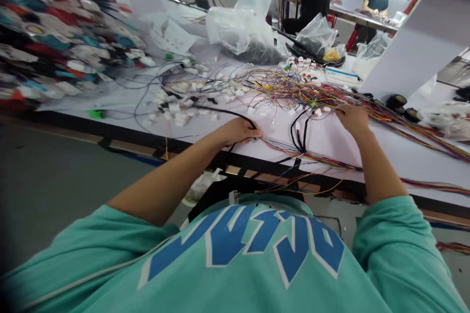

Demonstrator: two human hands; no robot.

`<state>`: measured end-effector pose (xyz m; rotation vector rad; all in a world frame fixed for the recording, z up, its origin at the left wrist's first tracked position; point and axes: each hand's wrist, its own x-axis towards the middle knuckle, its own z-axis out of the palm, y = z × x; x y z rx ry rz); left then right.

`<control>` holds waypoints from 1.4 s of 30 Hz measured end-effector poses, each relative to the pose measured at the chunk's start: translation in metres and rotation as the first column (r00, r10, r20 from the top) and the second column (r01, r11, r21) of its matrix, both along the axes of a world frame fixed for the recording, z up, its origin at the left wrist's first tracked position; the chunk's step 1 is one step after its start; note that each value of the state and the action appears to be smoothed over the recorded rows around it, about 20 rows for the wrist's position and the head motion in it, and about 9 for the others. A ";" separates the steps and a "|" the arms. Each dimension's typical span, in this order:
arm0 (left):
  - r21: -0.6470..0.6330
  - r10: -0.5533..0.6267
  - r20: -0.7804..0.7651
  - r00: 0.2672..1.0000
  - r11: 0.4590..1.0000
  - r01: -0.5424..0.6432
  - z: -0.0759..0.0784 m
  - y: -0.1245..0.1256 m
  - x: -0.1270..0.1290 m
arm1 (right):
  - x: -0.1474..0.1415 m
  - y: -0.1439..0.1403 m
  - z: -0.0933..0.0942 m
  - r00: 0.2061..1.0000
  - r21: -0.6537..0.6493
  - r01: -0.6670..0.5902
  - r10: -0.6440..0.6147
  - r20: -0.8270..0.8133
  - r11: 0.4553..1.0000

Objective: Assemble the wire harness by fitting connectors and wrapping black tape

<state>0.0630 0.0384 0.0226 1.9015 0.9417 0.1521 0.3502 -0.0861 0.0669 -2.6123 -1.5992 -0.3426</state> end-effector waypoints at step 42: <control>0.727 0.010 0.293 0.956 0.647 -0.230 0.012 -0.031 -0.013 | -0.147 0.034 -0.041 0.132 0.242 0.002 0.240 -0.962 0.970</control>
